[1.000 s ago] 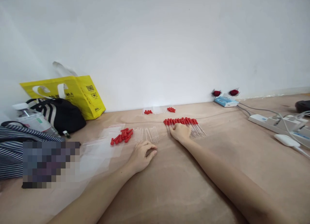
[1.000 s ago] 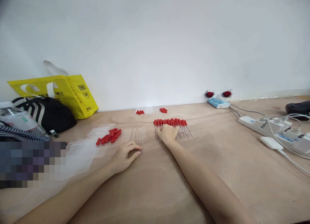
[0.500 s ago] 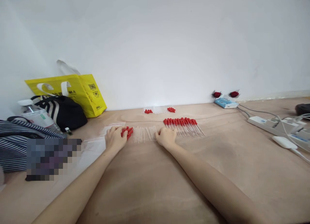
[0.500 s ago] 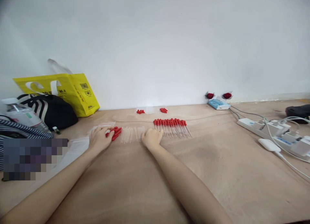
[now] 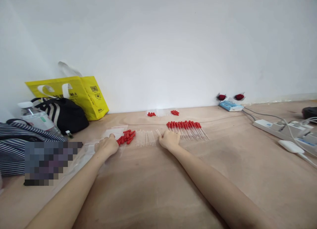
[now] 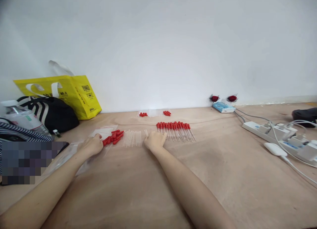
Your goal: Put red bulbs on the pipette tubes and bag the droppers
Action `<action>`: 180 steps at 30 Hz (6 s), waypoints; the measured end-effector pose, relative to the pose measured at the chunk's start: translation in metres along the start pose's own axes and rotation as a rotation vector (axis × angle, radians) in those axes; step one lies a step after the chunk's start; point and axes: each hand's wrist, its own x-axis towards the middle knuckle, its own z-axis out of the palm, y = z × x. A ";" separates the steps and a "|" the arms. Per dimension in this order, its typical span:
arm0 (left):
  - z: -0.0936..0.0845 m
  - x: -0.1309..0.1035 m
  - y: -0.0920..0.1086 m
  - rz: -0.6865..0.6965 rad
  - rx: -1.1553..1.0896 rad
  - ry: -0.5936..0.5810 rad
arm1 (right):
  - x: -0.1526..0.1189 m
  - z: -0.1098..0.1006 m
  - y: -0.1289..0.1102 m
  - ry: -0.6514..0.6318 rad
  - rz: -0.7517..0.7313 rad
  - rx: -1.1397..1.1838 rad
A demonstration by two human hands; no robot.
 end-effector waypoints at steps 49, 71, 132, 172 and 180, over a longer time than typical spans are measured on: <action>0.029 -0.093 0.085 0.951 -0.559 0.131 | -0.061 -0.024 0.101 0.234 -0.685 0.289; 0.028 -0.096 0.085 1.082 -0.610 0.260 | -0.068 -0.018 0.093 0.158 -0.878 0.240; 0.022 -0.102 0.087 1.190 -0.593 0.204 | -0.071 -0.018 0.077 0.093 -0.776 0.257; 0.030 -0.009 0.011 0.365 -0.203 0.308 | 0.013 0.014 0.037 0.267 -0.339 -0.165; 0.041 -0.008 0.013 0.470 -0.340 0.270 | 0.011 0.008 0.031 0.206 -0.302 -0.182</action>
